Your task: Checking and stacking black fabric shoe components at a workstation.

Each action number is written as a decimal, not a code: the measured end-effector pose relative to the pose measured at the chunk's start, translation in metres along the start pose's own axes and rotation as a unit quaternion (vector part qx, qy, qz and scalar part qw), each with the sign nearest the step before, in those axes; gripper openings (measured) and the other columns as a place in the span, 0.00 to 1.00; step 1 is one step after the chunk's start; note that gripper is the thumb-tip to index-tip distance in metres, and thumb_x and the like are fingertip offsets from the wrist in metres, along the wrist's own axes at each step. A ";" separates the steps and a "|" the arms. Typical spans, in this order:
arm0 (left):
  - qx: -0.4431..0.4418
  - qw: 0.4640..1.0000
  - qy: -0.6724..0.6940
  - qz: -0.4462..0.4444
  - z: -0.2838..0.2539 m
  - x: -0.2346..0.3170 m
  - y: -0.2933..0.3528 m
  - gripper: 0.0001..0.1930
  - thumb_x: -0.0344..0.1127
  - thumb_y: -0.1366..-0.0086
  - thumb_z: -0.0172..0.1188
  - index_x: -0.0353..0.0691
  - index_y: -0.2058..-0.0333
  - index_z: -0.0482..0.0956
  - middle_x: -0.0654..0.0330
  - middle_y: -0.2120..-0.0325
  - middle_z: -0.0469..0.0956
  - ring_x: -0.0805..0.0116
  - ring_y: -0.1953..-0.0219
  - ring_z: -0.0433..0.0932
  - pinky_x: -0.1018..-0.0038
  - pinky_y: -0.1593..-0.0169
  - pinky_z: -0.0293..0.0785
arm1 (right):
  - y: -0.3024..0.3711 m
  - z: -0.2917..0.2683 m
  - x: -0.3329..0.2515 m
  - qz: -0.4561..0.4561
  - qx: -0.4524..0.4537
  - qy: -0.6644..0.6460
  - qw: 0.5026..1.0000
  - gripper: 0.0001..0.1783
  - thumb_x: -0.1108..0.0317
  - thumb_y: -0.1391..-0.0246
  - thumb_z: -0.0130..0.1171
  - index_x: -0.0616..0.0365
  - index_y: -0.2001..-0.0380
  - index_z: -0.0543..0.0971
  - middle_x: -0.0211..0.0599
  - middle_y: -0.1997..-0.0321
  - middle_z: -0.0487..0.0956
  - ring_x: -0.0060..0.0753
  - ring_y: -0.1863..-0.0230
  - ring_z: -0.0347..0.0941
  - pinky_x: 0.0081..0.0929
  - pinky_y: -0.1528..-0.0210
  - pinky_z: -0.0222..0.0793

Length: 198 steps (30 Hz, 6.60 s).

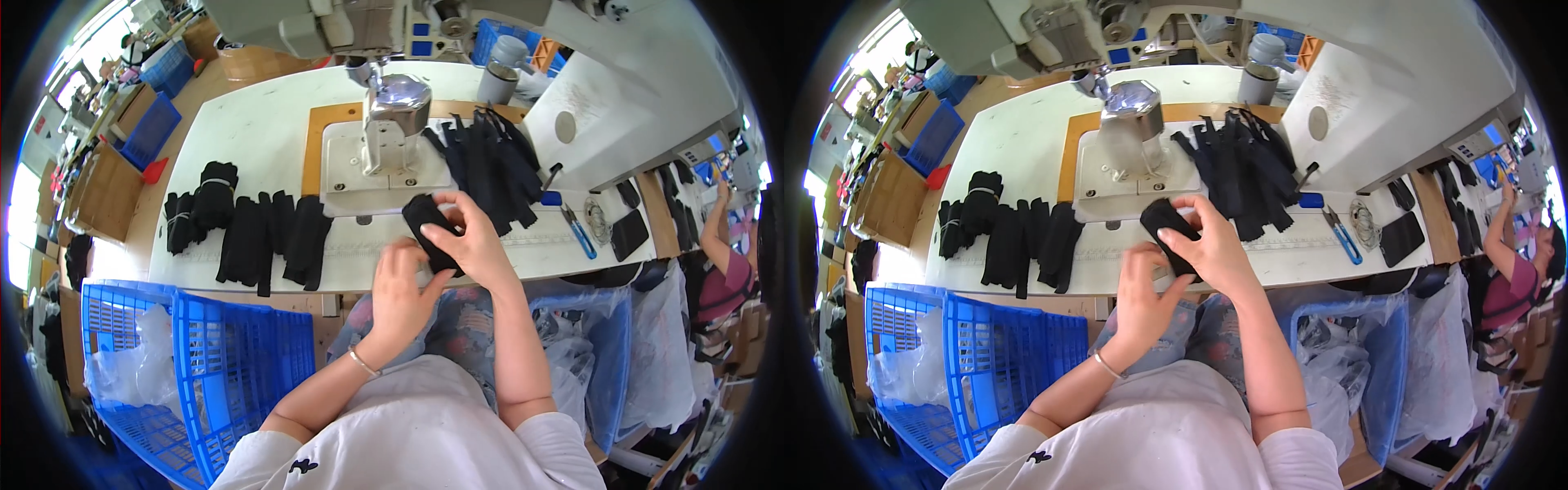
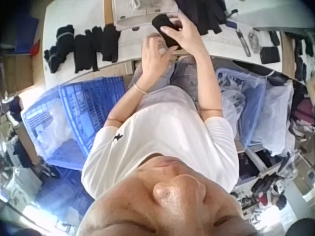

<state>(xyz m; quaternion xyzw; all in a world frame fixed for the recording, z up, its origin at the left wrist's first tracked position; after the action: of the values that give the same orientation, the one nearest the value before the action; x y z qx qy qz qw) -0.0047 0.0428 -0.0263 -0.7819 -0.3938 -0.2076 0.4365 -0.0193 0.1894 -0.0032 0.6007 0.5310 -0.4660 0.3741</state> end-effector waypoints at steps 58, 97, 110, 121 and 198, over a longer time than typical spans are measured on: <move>-0.259 0.812 0.502 -0.149 -0.005 0.019 -0.029 0.23 0.27 0.37 0.61 0.31 0.43 0.68 0.53 0.38 0.60 0.71 0.59 0.80 0.73 0.55 0.77 | 0.033 -0.065 -0.030 -0.015 -0.010 0.070 0.997 0.05 0.78 0.48 0.60 0.60 0.67 0.77 0.24 0.77 0.73 0.16 0.77 0.68 0.19 0.71 0.66; -0.169 0.978 0.089 -0.086 -0.068 -0.019 -0.007 0.21 0.31 0.38 0.64 0.35 0.52 0.64 0.44 0.64 0.78 0.44 0.60 0.78 0.66 0.57 0.74 | 0.092 0.007 -0.019 -0.132 0.070 -0.156 0.976 0.08 0.74 0.42 0.55 0.67 0.66 0.81 0.29 0.80 0.73 0.19 0.81 0.63 0.17 0.77 0.58; -0.307 0.712 0.572 -0.269 -0.076 -0.027 0.012 0.24 0.33 0.36 0.63 0.33 0.45 0.64 0.54 0.63 0.80 0.69 0.64 0.80 0.73 0.59 0.77 | 0.064 0.003 -0.013 0.092 -0.051 -0.325 0.940 0.19 0.73 0.34 0.44 0.67 0.43 0.71 0.28 0.84 0.69 0.15 0.89 0.55 0.16 0.84 0.57; -0.313 0.919 0.221 -0.089 -0.075 -0.010 0.000 0.20 0.31 0.37 0.62 0.31 0.49 0.69 0.53 0.65 0.79 0.72 0.68 0.79 0.72 0.62 0.75 | 0.061 -0.005 -0.012 0.144 -0.181 -0.395 0.889 0.26 0.58 0.30 0.43 0.62 0.35 0.62 0.33 0.85 0.72 0.18 0.91 0.61 0.25 0.79 0.77; 0.029 0.922 -0.380 -0.062 -0.152 -0.071 -0.039 0.16 0.46 0.41 0.65 0.38 0.65 0.77 0.54 0.67 0.74 0.53 0.60 0.74 0.61 0.57 0.70 | 0.029 0.080 -0.010 -0.253 -0.092 0.217 0.939 0.07 0.72 0.48 0.60 0.56 0.64 0.81 0.36 0.62 0.80 0.43 0.56 0.74 0.39 0.47 0.64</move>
<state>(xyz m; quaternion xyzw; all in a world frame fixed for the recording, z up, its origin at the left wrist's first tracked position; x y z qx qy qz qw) -0.0760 -0.1044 0.0274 -0.7630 -0.5840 0.0900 0.2622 -0.0035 0.1064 -0.0175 0.4963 0.7739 -0.3532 0.1733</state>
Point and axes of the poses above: each hand's wrist, its own y-axis away from the middle knuckle, its own z-axis out of the palm, x = y × z, the point moved 3 cm from there along -y, towards the middle knuckle
